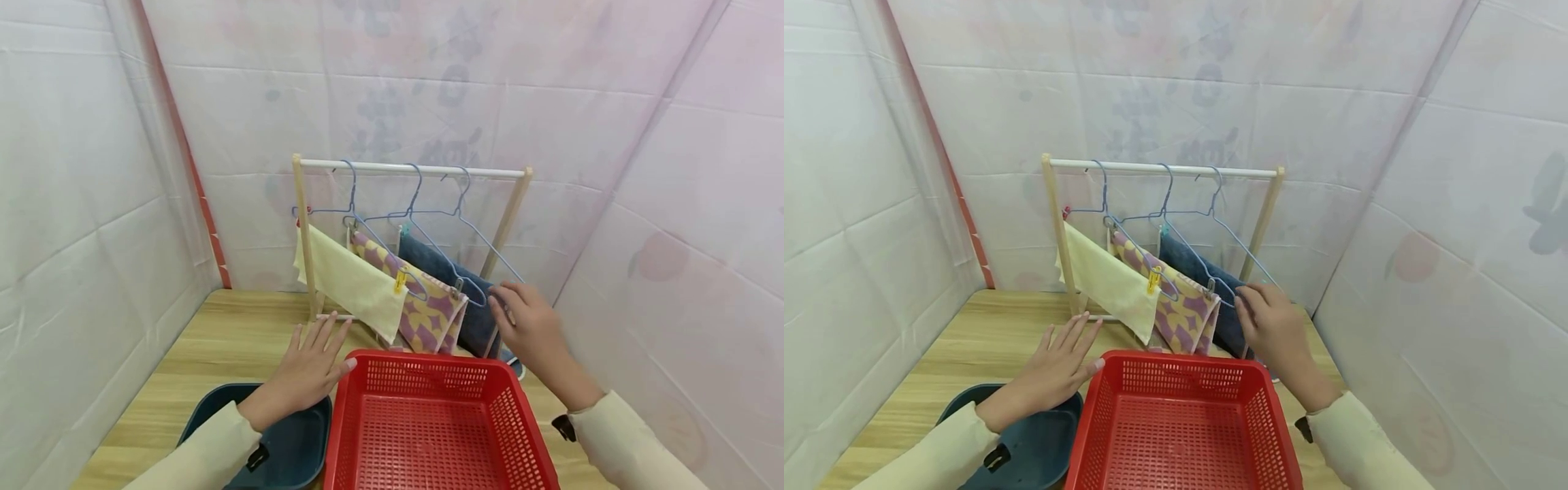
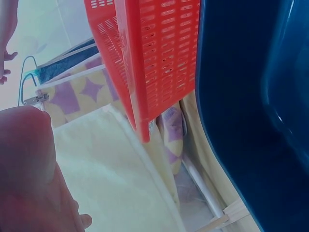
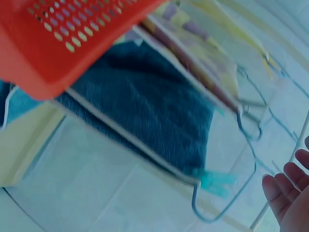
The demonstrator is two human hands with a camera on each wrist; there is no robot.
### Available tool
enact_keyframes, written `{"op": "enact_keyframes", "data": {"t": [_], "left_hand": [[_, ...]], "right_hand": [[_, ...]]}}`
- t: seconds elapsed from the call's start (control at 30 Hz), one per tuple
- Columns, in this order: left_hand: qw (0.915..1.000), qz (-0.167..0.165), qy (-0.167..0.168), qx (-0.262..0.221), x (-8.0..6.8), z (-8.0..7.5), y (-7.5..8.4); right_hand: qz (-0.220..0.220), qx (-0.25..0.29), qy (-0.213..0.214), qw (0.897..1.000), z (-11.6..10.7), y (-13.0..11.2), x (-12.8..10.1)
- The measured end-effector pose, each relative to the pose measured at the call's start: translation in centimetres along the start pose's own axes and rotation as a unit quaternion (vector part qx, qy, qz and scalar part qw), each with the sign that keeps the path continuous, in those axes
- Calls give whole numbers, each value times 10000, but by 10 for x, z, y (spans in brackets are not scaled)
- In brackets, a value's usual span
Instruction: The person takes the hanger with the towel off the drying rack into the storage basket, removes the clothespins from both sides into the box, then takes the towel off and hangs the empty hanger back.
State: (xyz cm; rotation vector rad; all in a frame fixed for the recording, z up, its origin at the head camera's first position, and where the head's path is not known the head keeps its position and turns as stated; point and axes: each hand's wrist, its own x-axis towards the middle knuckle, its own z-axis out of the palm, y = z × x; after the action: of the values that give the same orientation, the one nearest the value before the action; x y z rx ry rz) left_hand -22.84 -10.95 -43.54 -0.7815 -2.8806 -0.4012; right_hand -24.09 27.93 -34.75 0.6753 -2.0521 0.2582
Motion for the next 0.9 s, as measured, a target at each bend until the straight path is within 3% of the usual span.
{"op": "enact_keyframes", "data": {"t": [0.37,0.6,0.9], "left_hand": [[10000,4,25,-18,1,0,0],[10000,-34,3,-71,0,3,-1],[9999,-94,64,81,1,4,-2]], "right_hand": [[521,-124,242,9983,-4,29,7],[1189,-200,-13,9927,0,44,2],[2086,-73,-567,9763,7,52,-6]]}}
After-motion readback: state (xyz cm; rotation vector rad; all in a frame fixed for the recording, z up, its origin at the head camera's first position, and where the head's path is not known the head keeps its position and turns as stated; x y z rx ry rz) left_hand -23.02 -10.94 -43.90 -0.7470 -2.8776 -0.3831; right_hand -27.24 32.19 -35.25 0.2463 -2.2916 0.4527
